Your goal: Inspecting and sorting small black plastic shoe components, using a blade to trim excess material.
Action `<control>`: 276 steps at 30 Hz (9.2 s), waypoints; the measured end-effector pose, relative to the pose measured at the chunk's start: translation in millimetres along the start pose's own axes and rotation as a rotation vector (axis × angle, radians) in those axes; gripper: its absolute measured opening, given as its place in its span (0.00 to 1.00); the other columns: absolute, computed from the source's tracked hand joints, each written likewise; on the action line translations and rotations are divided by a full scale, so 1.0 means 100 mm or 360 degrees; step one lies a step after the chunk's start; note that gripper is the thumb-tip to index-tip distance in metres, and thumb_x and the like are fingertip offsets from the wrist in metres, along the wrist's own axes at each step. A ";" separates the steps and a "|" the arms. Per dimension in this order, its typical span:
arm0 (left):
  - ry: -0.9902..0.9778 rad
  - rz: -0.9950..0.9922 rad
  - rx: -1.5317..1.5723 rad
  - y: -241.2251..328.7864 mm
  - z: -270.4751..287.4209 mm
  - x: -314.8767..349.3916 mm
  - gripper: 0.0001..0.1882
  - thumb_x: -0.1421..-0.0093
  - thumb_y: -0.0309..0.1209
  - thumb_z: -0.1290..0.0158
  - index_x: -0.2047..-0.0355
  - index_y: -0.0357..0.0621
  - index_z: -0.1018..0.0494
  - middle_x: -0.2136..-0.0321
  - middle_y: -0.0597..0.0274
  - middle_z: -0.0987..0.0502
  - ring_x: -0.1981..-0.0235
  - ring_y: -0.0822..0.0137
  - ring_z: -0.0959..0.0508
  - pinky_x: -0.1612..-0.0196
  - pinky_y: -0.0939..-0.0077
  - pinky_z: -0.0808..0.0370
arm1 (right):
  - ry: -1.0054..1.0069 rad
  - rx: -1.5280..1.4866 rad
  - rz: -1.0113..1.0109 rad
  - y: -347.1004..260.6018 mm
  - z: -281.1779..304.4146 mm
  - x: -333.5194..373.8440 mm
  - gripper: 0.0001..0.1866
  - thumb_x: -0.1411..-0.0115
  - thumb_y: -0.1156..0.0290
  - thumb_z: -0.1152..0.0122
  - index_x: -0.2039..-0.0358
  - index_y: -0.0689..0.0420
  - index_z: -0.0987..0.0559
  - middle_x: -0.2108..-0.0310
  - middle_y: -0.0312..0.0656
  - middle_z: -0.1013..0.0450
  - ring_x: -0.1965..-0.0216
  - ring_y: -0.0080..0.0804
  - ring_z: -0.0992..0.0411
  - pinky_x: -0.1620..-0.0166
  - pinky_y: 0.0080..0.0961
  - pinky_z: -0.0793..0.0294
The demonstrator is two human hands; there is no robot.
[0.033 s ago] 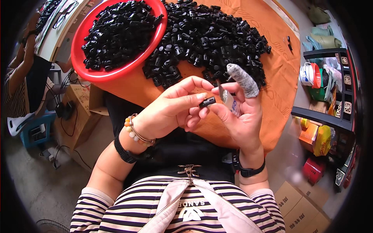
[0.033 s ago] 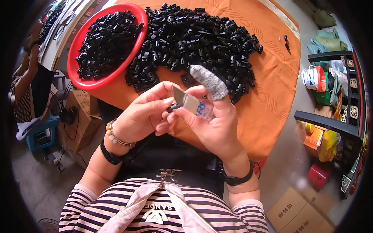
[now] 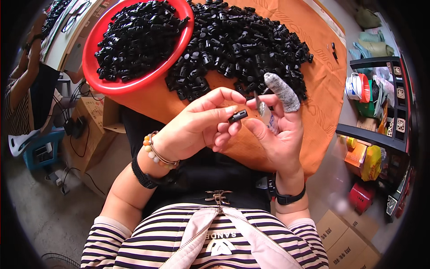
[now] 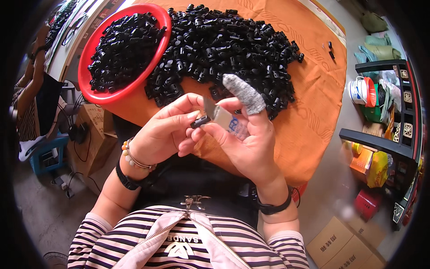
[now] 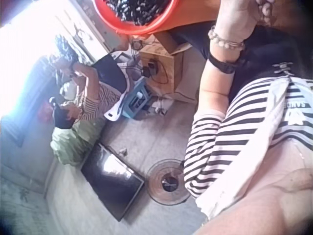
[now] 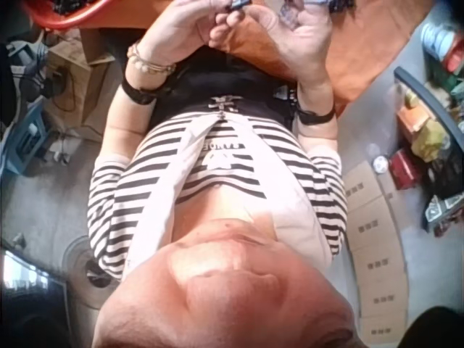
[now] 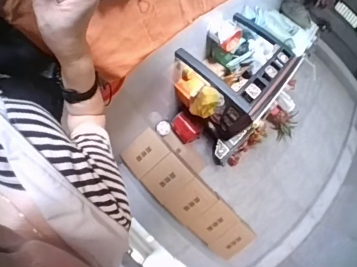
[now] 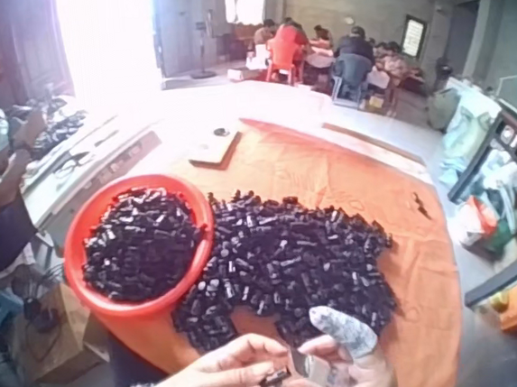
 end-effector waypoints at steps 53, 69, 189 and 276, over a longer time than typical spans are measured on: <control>0.0150 -0.0161 0.0033 0.11 0.10 0.05 0.10 0.39 0.31 0.57 0.58 0.44 0.36 0.79 0.67 0.30 0.84 0.81 0.39 0.80 0.88 0.42 | -0.0082 0.0242 -0.0065 0.01 -0.08 0.02 0.18 0.47 0.78 0.40 0.55 0.62 0.29 0.66 0.39 0.26 0.67 0.15 0.31 0.65 0.13 0.30; 0.0273 -0.0322 -0.0111 0.22 0.05 0.08 0.10 0.37 0.32 0.56 0.57 0.44 0.37 0.75 0.70 0.32 0.79 0.82 0.33 0.76 0.88 0.36 | -0.0027 0.0287 -0.0104 0.02 -0.12 0.04 0.20 0.48 0.75 0.38 0.54 0.62 0.29 0.69 0.39 0.25 0.71 0.14 0.31 0.69 0.14 0.31; 0.0237 -0.0245 0.0009 0.13 0.10 0.02 0.06 0.36 0.36 0.58 0.63 0.50 0.36 0.79 0.74 0.35 0.83 0.85 0.43 0.81 0.90 0.49 | -0.0074 0.0110 -0.0261 0.11 -0.21 0.07 0.21 0.46 0.77 0.41 0.51 0.64 0.33 0.68 0.38 0.28 0.68 0.16 0.31 0.65 0.13 0.30; 0.0316 -0.0292 -0.0001 0.18 0.05 0.05 0.05 0.36 0.34 0.57 0.65 0.49 0.37 0.78 0.74 0.34 0.82 0.85 0.42 0.81 0.90 0.48 | -0.0109 -0.0011 -0.0248 0.05 -0.19 0.09 0.20 0.45 0.78 0.43 0.51 0.64 0.33 0.69 0.39 0.27 0.69 0.16 0.30 0.67 0.12 0.31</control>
Point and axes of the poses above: each hand's wrist, its own x-axis away from the middle knuckle, its own z-axis out of the back of the hand, y = z × x, the point moved 10 cm from there along -x, towards the middle knuckle
